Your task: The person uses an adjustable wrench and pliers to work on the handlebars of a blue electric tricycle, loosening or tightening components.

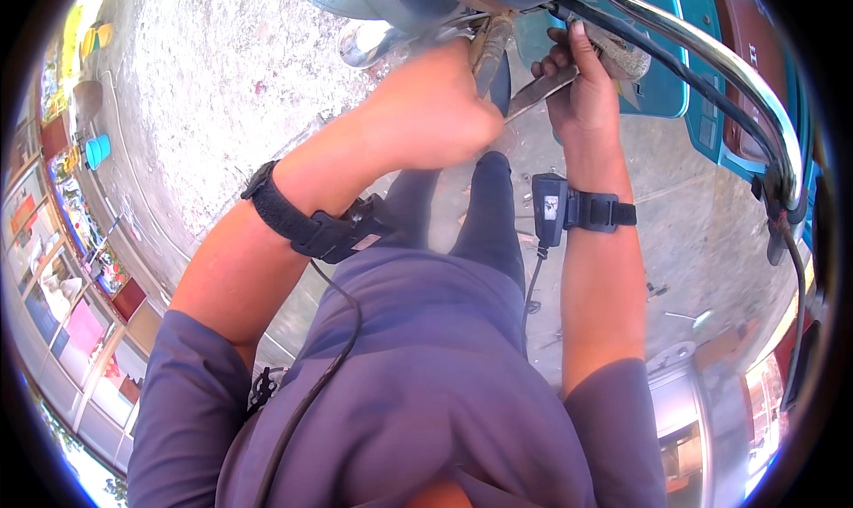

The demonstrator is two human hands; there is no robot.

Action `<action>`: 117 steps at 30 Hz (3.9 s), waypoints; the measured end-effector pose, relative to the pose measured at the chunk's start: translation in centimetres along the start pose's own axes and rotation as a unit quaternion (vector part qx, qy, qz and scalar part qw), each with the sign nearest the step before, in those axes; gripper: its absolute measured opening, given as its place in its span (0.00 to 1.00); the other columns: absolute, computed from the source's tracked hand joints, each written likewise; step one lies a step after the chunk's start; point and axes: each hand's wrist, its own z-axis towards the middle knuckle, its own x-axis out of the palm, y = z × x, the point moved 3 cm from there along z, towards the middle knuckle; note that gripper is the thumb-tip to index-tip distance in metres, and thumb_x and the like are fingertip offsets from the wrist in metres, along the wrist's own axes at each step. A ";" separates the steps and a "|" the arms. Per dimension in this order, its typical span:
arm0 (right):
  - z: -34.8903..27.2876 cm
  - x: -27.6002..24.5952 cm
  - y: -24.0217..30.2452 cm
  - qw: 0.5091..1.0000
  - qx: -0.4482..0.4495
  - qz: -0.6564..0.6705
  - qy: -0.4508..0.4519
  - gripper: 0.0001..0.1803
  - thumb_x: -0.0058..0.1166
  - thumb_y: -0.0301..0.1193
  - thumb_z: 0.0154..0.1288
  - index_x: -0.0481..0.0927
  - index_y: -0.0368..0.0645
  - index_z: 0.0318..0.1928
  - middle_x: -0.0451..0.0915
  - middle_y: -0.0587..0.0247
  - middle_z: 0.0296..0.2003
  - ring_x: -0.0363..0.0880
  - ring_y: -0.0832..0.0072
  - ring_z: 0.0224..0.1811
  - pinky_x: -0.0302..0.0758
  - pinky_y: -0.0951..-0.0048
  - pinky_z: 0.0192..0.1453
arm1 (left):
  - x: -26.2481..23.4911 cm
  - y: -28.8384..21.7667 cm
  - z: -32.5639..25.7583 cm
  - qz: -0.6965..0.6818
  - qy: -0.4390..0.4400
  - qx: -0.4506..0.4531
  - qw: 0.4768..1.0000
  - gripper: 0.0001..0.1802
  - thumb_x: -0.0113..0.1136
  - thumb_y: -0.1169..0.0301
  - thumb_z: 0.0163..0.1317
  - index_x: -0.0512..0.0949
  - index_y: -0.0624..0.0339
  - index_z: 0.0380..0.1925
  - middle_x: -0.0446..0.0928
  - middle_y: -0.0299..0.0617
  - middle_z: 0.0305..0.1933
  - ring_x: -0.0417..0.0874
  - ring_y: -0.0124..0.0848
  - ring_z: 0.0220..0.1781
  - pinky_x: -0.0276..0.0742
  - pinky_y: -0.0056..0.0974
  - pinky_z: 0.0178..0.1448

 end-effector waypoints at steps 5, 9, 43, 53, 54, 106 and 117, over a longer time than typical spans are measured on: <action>1.8 -0.1 0.2 0.994 0.015 0.107 0.026 0.16 0.55 0.41 0.73 0.79 0.39 0.44 0.70 0.70 0.25 0.69 0.74 0.31 0.71 0.61 0.48 | 0.0 0.0 0.1 -0.006 0.010 0.000 1.000 0.25 0.56 0.67 0.51 0.72 0.84 0.40 0.78 0.73 0.38 0.81 0.63 0.45 0.77 0.49 0.51; 1.9 0.3 0.5 0.994 0.029 0.095 0.037 0.10 0.63 0.38 0.68 0.80 0.47 0.39 0.76 0.67 0.26 0.72 0.74 0.27 0.75 0.64 0.39 | 0.2 0.4 0.1 -0.001 0.007 0.009 1.000 0.26 0.56 0.66 0.52 0.71 0.84 0.41 0.77 0.74 0.41 0.80 0.63 0.47 0.77 0.49 0.52; 1.5 0.0 1.9 0.995 0.070 -0.009 0.066 0.15 0.53 0.39 0.74 0.78 0.39 0.47 0.75 0.66 0.29 0.70 0.74 0.29 0.71 0.68 0.38 | 0.0 0.2 0.0 0.003 0.019 0.001 1.000 0.27 0.56 0.67 0.53 0.70 0.84 0.46 0.78 0.73 0.41 0.82 0.61 0.47 0.77 0.49 0.53; 1.5 0.4 3.1 0.996 0.019 -0.018 0.080 0.08 0.60 0.31 0.68 0.80 0.40 0.40 0.81 0.61 0.30 0.78 0.73 0.28 0.76 0.70 0.32 | -0.2 -0.1 -0.1 0.016 0.031 -0.026 0.999 0.32 0.60 0.65 0.53 0.69 0.77 0.54 0.80 0.65 0.46 0.82 0.54 0.50 0.76 0.45 0.55; 1.4 0.5 3.1 0.997 0.032 0.000 0.076 0.08 0.60 0.32 0.68 0.80 0.40 0.40 0.81 0.61 0.30 0.78 0.73 0.28 0.76 0.71 0.32 | -0.1 0.0 -0.1 0.014 0.022 -0.013 1.000 0.30 0.58 0.66 0.53 0.69 0.81 0.50 0.79 0.69 0.44 0.82 0.58 0.49 0.77 0.47 0.54; 1.6 -0.1 2.9 0.990 0.100 -0.051 0.084 0.11 0.52 0.31 0.73 0.78 0.37 0.48 0.82 0.56 0.36 0.80 0.71 0.35 0.70 0.75 0.30 | -0.2 -0.2 -0.3 0.033 0.020 -0.032 0.999 0.31 0.59 0.68 0.54 0.69 0.72 0.58 0.81 0.61 0.47 0.83 0.51 0.51 0.77 0.44 0.54; 1.4 -0.4 3.5 0.993 0.035 0.041 0.104 0.10 0.58 0.18 0.64 0.79 0.35 0.47 0.81 0.56 0.40 0.80 0.69 0.37 0.72 0.73 0.31 | 1.0 0.6 -0.3 -0.019 -0.015 0.008 1.000 0.34 0.54 0.70 0.54 0.63 0.75 0.62 0.76 0.68 0.54 0.78 0.57 0.57 0.73 0.47 0.61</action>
